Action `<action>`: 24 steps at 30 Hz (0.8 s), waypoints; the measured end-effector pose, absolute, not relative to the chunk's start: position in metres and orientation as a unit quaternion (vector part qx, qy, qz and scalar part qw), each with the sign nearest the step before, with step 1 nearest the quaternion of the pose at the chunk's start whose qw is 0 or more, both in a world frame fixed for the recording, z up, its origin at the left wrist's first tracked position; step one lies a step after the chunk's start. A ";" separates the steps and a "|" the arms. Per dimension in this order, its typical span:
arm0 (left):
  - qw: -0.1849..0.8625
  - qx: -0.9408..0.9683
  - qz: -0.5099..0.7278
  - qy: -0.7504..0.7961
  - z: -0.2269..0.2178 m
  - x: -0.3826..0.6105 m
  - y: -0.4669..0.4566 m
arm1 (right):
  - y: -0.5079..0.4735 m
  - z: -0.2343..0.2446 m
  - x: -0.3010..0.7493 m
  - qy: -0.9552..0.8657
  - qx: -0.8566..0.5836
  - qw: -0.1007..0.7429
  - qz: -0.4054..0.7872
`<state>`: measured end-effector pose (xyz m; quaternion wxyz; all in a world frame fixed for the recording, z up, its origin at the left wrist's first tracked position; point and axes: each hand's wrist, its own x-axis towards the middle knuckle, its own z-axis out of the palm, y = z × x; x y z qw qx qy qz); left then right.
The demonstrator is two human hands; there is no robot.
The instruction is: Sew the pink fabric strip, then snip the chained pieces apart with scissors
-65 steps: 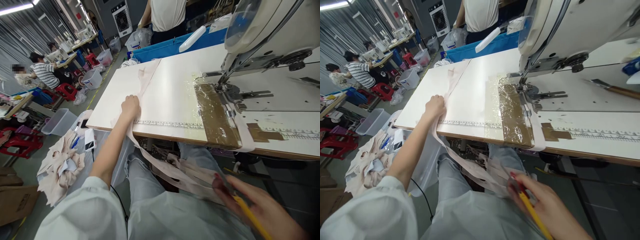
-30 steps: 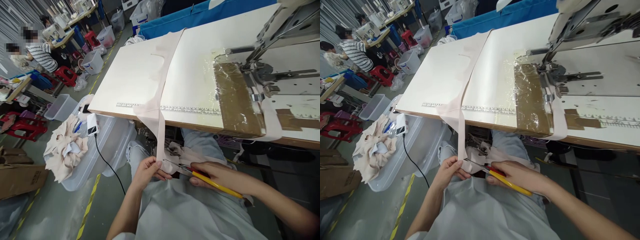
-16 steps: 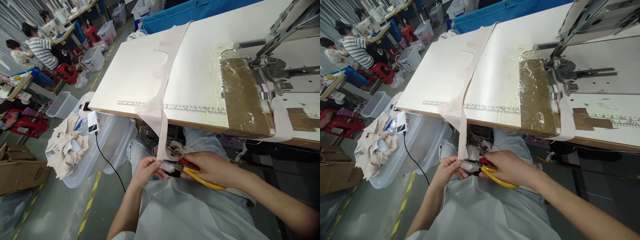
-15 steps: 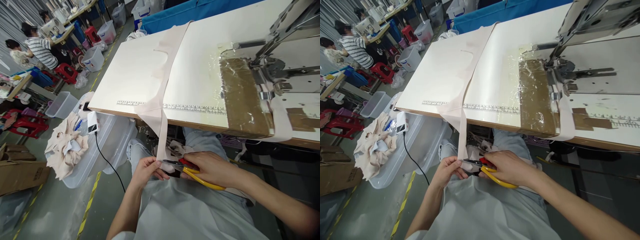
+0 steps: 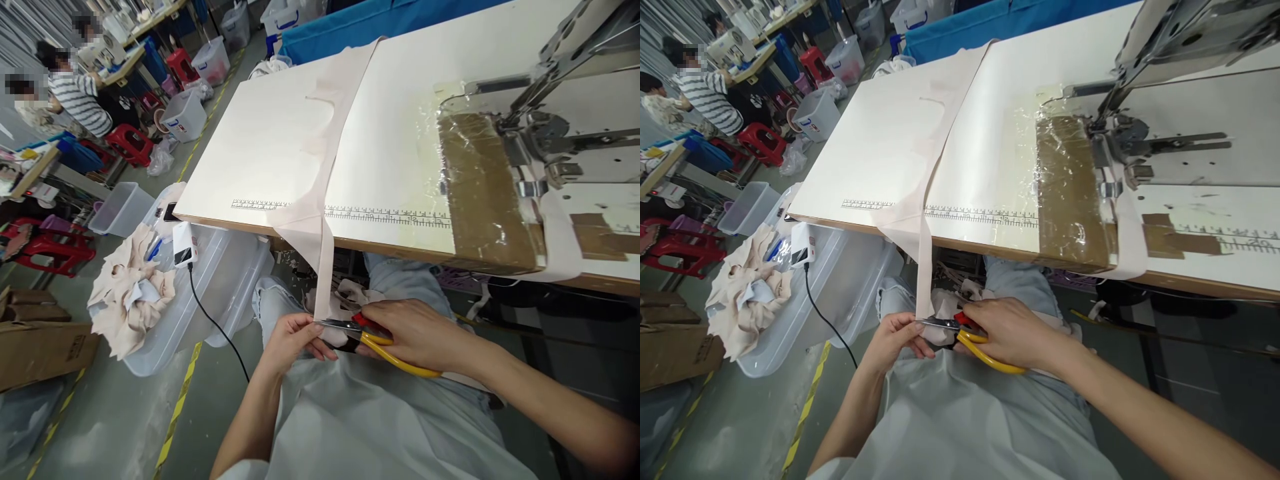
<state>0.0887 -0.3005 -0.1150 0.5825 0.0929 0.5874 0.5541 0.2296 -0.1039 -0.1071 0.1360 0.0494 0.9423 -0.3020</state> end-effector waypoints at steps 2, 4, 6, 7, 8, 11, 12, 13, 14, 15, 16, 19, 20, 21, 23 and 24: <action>0.584 0.100 0.552 0.587 -0.117 0.090 -0.301 | -0.106 -0.108 0.226 0.944 0.050 0.137 -0.297; 0.585 0.104 0.546 0.591 -0.121 0.090 -0.302 | -0.108 -0.111 0.225 0.942 0.051 0.136 -0.303; 0.587 0.118 0.530 0.601 -0.123 0.088 -0.305 | -0.109 -0.114 0.227 0.936 0.057 0.129 -0.324; 0.577 0.134 0.520 0.615 -0.124 0.086 -0.306 | -0.109 -0.116 0.230 0.932 0.065 0.122 -0.334; 0.550 0.155 0.512 0.641 -0.125 0.082 -0.307 | -0.110 -0.118 0.233 0.930 0.077 0.113 -0.342; 0.342 0.230 0.492 0.767 -0.125 0.063 -0.301 | -0.113 -0.124 0.249 0.919 0.114 0.087 -0.368; 0.255 0.257 0.485 0.796 -0.124 0.056 -0.296 | -0.115 -0.125 0.255 0.913 0.126 0.078 -0.380; 0.181 0.286 0.479 0.810 -0.124 0.049 -0.288 | -0.117 -0.127 0.261 0.907 0.136 0.069 -0.393; 0.127 0.317 0.474 0.812 -0.124 0.043 -0.280 | -0.118 -0.128 0.267 0.901 0.146 0.062 -0.405; 0.094 0.347 0.474 0.804 -0.124 0.039 -0.270 | -0.120 -0.130 0.272 0.895 0.156 0.054 -0.414; 0.077 0.372 0.478 0.792 -0.126 0.035 -0.260 | -0.121 -0.131 0.277 0.890 0.166 0.046 -0.422; 0.113 0.372 0.497 0.776 -0.139 0.033 -0.242 | -0.121 -0.132 0.291 0.874 0.200 0.022 -0.442; 0.147 0.334 0.496 0.788 -0.145 0.033 -0.242 | -0.119 -0.133 0.295 0.868 0.211 0.014 -0.448; 0.180 0.283 0.487 0.806 -0.153 0.033 -0.245 | -0.116 -0.133 0.300 0.862 0.222 0.011 -0.455; 0.230 0.178 0.451 0.844 -0.168 0.031 -0.260 | -0.110 -0.134 0.308 0.852 0.243 0.005 -0.464; 0.242 0.140 0.428 0.860 -0.175 0.030 -0.271 | -0.108 -0.135 0.311 0.847 0.252 0.002 -0.467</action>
